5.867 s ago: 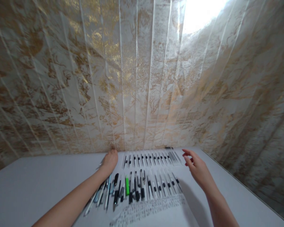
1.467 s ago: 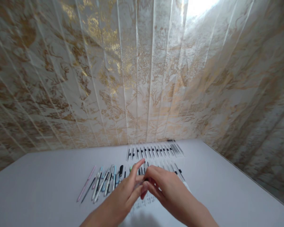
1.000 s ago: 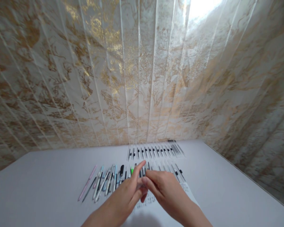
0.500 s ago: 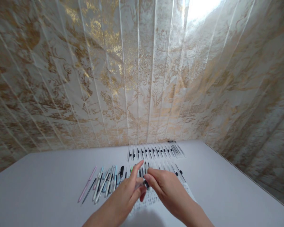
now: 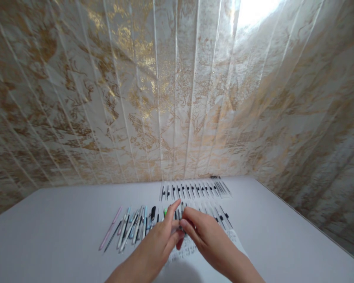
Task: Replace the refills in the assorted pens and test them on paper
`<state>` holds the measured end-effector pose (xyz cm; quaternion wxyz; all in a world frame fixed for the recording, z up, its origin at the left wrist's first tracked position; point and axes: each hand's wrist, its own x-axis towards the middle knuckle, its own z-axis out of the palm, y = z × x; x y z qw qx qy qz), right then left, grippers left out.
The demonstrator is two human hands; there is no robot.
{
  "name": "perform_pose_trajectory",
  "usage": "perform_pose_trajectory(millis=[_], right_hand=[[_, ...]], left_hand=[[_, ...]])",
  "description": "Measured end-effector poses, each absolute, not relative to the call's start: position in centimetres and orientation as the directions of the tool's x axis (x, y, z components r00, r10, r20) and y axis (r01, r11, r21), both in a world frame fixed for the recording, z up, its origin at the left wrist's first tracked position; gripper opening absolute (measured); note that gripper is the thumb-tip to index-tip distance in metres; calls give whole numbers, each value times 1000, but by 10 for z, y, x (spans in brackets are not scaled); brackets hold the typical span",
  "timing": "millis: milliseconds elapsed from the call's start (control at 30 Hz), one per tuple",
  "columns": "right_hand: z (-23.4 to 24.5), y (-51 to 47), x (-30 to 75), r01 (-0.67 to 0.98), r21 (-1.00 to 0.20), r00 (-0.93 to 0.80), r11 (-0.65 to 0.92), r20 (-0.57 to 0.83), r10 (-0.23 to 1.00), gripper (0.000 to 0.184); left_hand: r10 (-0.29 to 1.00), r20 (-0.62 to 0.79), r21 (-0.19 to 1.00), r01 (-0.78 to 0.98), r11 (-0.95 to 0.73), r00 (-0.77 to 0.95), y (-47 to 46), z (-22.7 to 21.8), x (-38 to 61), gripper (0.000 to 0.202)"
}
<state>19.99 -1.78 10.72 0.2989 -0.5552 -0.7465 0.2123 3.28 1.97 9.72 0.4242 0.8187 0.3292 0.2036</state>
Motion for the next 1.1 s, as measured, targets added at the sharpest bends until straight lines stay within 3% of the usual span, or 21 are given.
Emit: perform_pose_trajectory(millis=[200, 300, 467, 567, 667, 800, 900, 967, 1067, 1100], right_hand=[[93, -10, 189, 733, -646, -95, 214, 214, 972, 30], [93, -6, 199, 687, -703, -37, 185, 221, 975, 32], [108, -9, 230, 513, -837, 153, 190, 307, 939, 39], [114, -14, 227, 288, -934, 40, 210, 231, 972, 36], [115, -18, 214, 223, -958, -88, 182, 167, 982, 27], [102, -29, 203, 192, -975, 66, 113, 128, 990, 21], [79, -41, 197, 103, -995, 66, -13, -6, 998, 28], [60, -46, 190, 145, -987, 43, -72, -67, 997, 23], [31, -48, 175, 289, -957, 60, -41, -25, 998, 2], [22, -47, 171, 321, -947, 64, -20, 1, 998, 3]], left_hand=[[801, 56, 690, 557, -462, 596, 19, 82, 40, 64], [814, 62, 696, 560, -449, 577, 19, 86, 42, 62], [775, 122, 665, 529, -527, 619, 20, 97, 41, 26], [748, 212, 695, 441, -568, 629, 18, 96, 45, 29], [721, 244, 742, 353, -569, 649, 15, 89, 45, 29], [769, 234, 816, 311, -488, 595, 17, 74, 22, 26], [850, 194, 832, 377, -407, 490, 16, 55, -4, 29], [863, 160, 847, 382, -370, 479, 10, 42, -16, 29], [845, 157, 872, 330, -362, 511, -4, 22, -24, 34], [839, 164, 877, 313, -365, 519, -8, 17, -24, 36]])
